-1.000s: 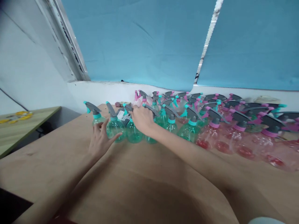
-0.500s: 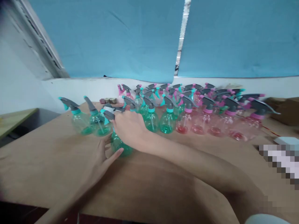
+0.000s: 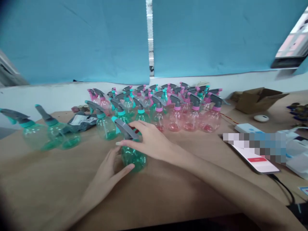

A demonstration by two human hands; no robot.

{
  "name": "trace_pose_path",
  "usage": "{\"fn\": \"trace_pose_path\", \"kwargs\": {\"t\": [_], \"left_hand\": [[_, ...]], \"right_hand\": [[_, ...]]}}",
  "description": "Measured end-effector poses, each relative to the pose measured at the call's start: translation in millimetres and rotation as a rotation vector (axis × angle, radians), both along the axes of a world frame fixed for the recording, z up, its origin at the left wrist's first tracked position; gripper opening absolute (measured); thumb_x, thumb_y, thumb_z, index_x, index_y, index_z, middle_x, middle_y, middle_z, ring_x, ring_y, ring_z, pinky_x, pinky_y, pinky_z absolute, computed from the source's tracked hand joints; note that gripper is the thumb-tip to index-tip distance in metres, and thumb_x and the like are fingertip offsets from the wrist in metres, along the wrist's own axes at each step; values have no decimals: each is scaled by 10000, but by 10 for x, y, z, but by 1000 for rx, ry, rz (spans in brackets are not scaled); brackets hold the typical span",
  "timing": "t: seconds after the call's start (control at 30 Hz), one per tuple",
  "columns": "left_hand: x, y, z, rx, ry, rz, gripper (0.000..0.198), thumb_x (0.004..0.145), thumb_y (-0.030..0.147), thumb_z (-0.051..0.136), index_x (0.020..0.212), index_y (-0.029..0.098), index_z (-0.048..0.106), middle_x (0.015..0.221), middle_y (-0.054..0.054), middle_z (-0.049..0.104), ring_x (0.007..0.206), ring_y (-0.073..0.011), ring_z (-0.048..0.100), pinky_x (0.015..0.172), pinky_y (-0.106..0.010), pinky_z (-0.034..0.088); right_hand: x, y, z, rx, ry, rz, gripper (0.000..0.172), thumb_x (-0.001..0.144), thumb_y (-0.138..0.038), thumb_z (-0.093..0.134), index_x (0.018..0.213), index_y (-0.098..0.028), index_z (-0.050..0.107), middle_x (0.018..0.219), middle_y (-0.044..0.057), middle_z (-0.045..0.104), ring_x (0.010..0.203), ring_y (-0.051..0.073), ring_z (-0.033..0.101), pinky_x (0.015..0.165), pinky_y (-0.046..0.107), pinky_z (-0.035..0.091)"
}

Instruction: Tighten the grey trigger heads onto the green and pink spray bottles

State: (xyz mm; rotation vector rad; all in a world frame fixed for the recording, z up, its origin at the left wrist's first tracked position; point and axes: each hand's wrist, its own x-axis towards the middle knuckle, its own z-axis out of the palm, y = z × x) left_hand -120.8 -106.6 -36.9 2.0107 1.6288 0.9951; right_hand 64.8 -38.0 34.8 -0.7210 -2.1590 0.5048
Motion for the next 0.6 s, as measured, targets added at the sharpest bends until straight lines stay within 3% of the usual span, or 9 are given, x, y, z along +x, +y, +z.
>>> {"fn": "trace_pose_path", "kwargs": {"t": [0.13,0.27,0.37,0.5,0.6], "left_hand": [[272,76,-19,-38,-36,-96,490,840,417,589,1266,307,374,1254,-61,479,1193,-274,452,979,-491,358],[495,127,-59,-38,-43,-158,518,833,409,600,1279,302,359,1290,-65,461,1205,-268,446,984,-470,370],[584,145,-101,-8,-5,-169,567,828,431,600,1311,306,328,1302,-72,442,1212,-271,438,984,-465,376],[601,143,-161,-22,32,-202,629,844,443,571,1376,318,259,1293,-82,435,1186,-279,465,966,-462,399],[588,147,-188,-33,96,-210,716,838,453,575,1419,341,173,1313,-92,422,1207,-306,438,967,-497,385]], "right_hand": [[257,78,-128,-91,34,32,415,736,-460,654,1046,-205,546,960,16,621,816,153,563,714,288,432],[375,143,-246,-187,65,19,462,727,-476,649,1084,-211,525,822,-5,588,696,135,534,612,275,434],[411,181,-315,-184,113,17,485,738,-464,638,1134,-219,501,845,-2,567,654,118,496,563,261,419],[442,211,-371,-192,135,23,402,761,-316,610,1134,-234,484,833,-7,564,632,117,478,553,258,429],[451,218,-389,-189,140,-25,276,738,-230,575,1007,-261,520,749,-27,535,611,127,467,558,268,447]]}}
